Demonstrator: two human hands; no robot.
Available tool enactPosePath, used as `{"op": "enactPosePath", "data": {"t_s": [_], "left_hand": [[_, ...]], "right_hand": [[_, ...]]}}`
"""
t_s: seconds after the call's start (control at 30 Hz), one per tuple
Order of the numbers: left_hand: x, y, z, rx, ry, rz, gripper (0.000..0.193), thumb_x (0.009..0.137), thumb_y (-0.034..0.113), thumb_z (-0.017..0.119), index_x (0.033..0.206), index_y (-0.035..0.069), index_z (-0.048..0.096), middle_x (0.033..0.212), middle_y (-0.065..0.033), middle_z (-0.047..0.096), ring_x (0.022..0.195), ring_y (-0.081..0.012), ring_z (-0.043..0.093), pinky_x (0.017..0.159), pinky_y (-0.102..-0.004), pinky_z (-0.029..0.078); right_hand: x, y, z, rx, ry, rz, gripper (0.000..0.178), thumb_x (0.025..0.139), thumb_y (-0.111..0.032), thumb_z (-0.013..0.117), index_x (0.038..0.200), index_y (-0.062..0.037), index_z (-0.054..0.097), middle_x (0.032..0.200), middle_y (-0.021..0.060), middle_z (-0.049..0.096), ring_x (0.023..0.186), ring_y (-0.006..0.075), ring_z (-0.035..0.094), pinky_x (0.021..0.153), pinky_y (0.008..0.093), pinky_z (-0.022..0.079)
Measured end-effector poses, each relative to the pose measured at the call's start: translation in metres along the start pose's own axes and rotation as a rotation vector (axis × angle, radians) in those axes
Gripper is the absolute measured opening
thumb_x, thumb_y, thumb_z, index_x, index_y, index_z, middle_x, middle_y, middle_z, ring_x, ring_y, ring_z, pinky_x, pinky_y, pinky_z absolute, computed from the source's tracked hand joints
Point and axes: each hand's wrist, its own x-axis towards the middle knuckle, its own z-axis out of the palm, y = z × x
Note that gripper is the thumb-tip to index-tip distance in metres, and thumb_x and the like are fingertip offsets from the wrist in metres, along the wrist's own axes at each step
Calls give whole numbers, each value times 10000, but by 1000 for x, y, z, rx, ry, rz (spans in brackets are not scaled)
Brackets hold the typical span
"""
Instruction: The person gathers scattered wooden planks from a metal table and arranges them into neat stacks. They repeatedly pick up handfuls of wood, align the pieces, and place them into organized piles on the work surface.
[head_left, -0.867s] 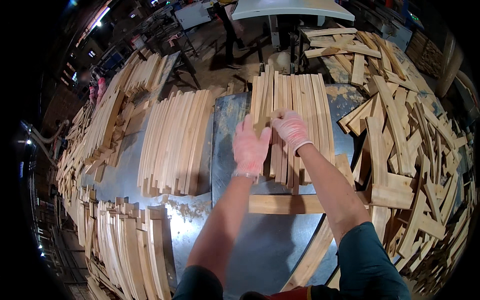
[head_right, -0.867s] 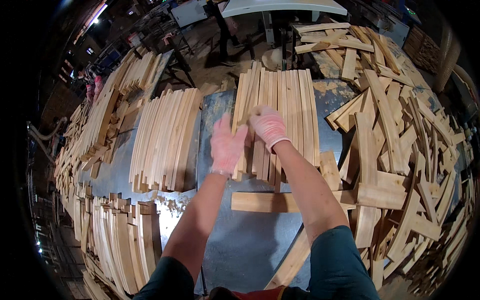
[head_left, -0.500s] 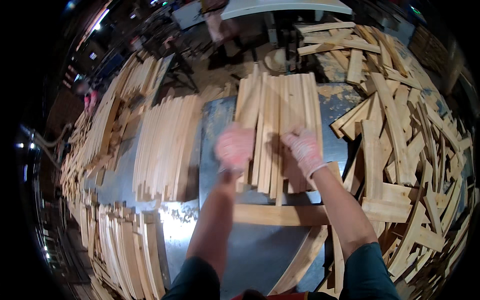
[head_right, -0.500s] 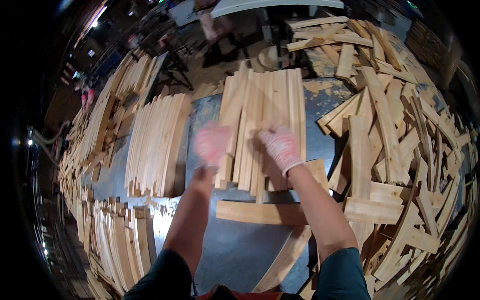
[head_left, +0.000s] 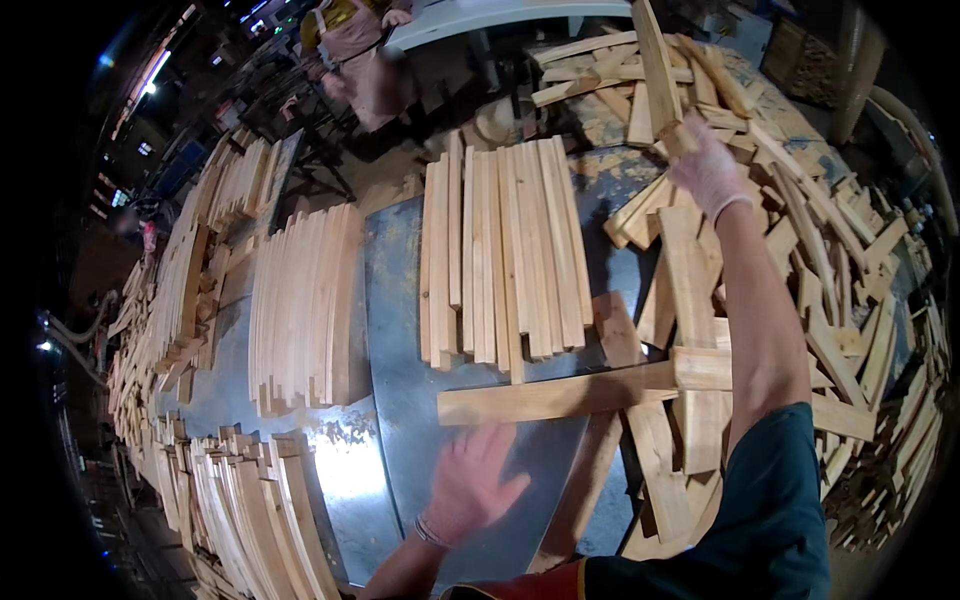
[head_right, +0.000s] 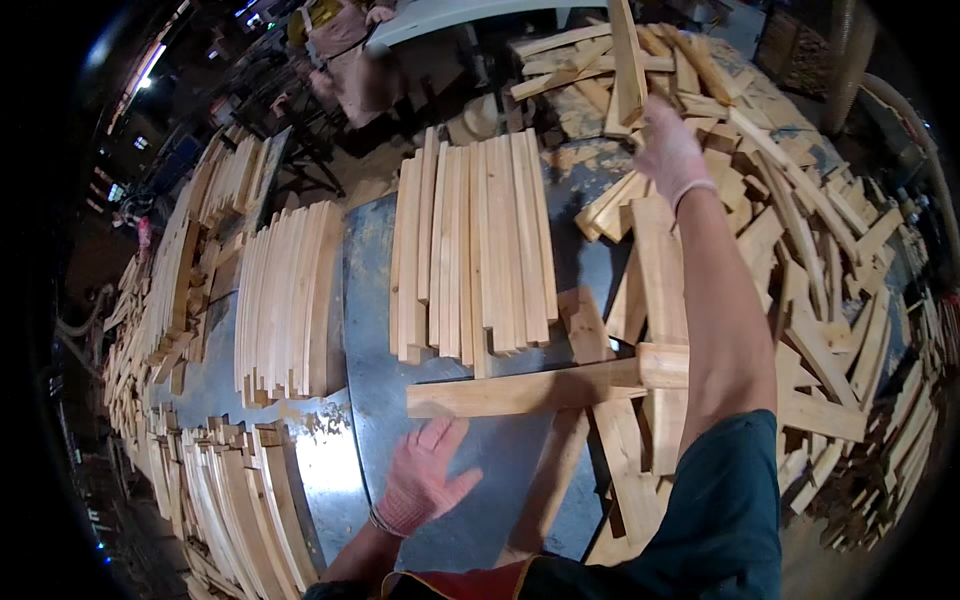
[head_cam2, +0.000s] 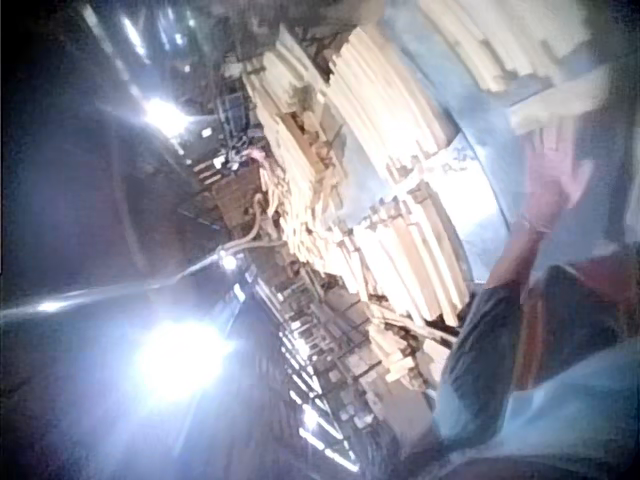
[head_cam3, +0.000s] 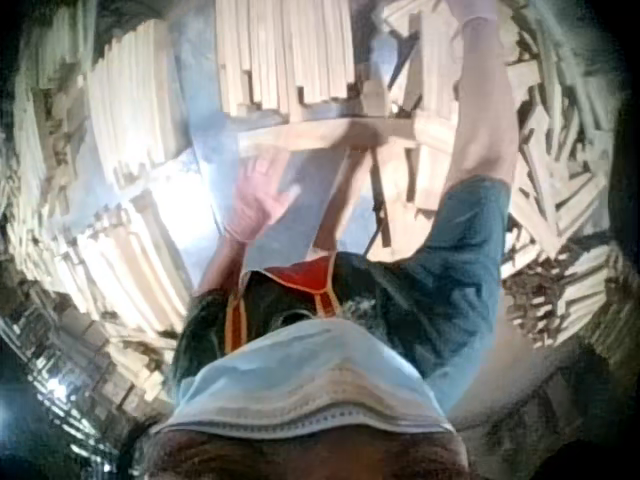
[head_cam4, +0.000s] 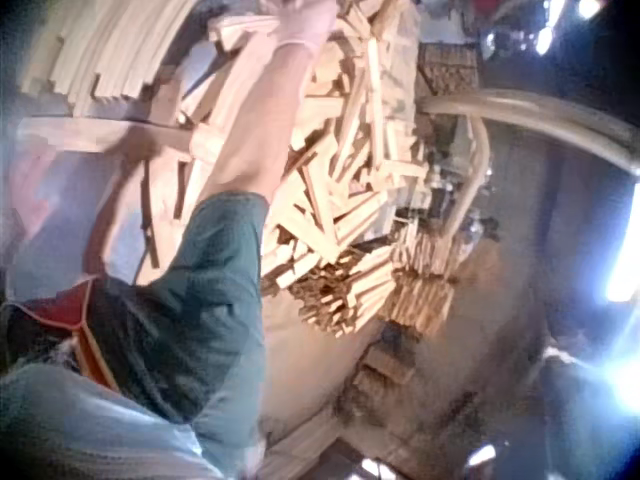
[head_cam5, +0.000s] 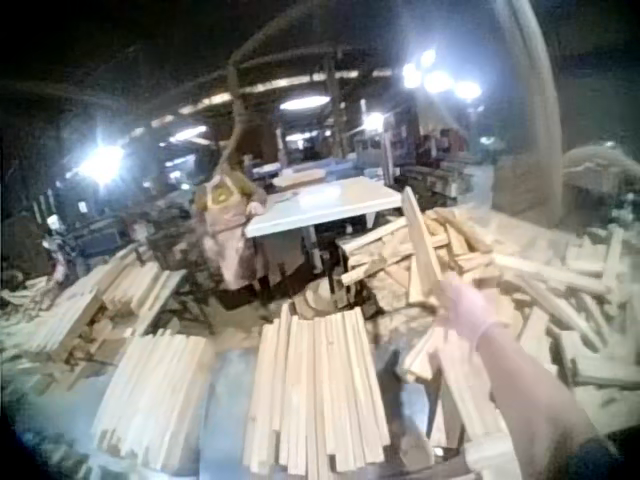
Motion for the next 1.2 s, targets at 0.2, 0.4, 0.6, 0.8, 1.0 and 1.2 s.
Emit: {"op": "enactPosePath", "data": {"t_s": [0.2, 0.4, 0.6, 0.8, 1.0, 1.2], "left_hand": [[-86, 10, 49, -18, -239, 2, 700, 916, 466, 683, 1454, 46, 530, 1482, -194, 519, 1297, -407, 549, 1102, -485, 436], [-153, 3, 48, 23, -142, 28, 682, 889, 453, 699, 1430, 67, 543, 1414, -167, 553, 1238, -385, 574, 1038, -504, 463], [-283, -42, 62, 4, 174, -184, 709, 900, 432, 701, 1460, 52, 488, 1377, -176, 556, 1186, -359, 604, 981, -466, 492], [-326, -104, 91, -822, 442, -626, 727, 910, 467, 724, 1414, -7, 502, 1335, -240, 627, 1185, -330, 655, 993, -479, 524], [-369, -177, 38, -724, 481, -974, 331, 885, 157, 683, 1167, -11, 634, 866, -177, 688, 727, -318, 687, 652, -404, 573], [-502, -282, 78, 570, 159, -989, 788, 857, 353, 773, 1531, 116, 438, 1577, -143, 464, 1495, -381, 365, 1236, -442, 288]], "right_hand": [[-57, -230, 70, 722, -357, 335, 1020, 826, -617, 707, 1576, -8, 380, 1587, 225, 460, 1483, 373, 412, 1240, 435, 310], [-105, -321, 60, 246, -407, 90, 1070, 737, -540, 829, 1583, -71, 371, 1495, 245, 538, 1469, 394, 426, 1244, 473, 288], [-155, -463, 8, 488, -514, 88, 926, 721, -436, 850, 1495, -104, 465, 1328, 222, 641, 1270, 378, 598, 1101, 442, 476], [-155, -670, -78, 1338, -393, 343, 795, 766, -396, 828, 1414, -32, 548, 1262, 250, 680, 1177, 391, 662, 984, 460, 532], [-181, -731, -84, 1120, -313, -88, 812, 880, -459, 701, 1535, -45, 459, 1535, 239, 505, 1436, 395, 461, 1205, 432, 362], [-249, -551, -10, 614, -47, 515, 641, 848, -425, 715, 1321, -11, 587, 1346, 230, 608, 1289, 389, 559, 1107, 466, 436]]}}
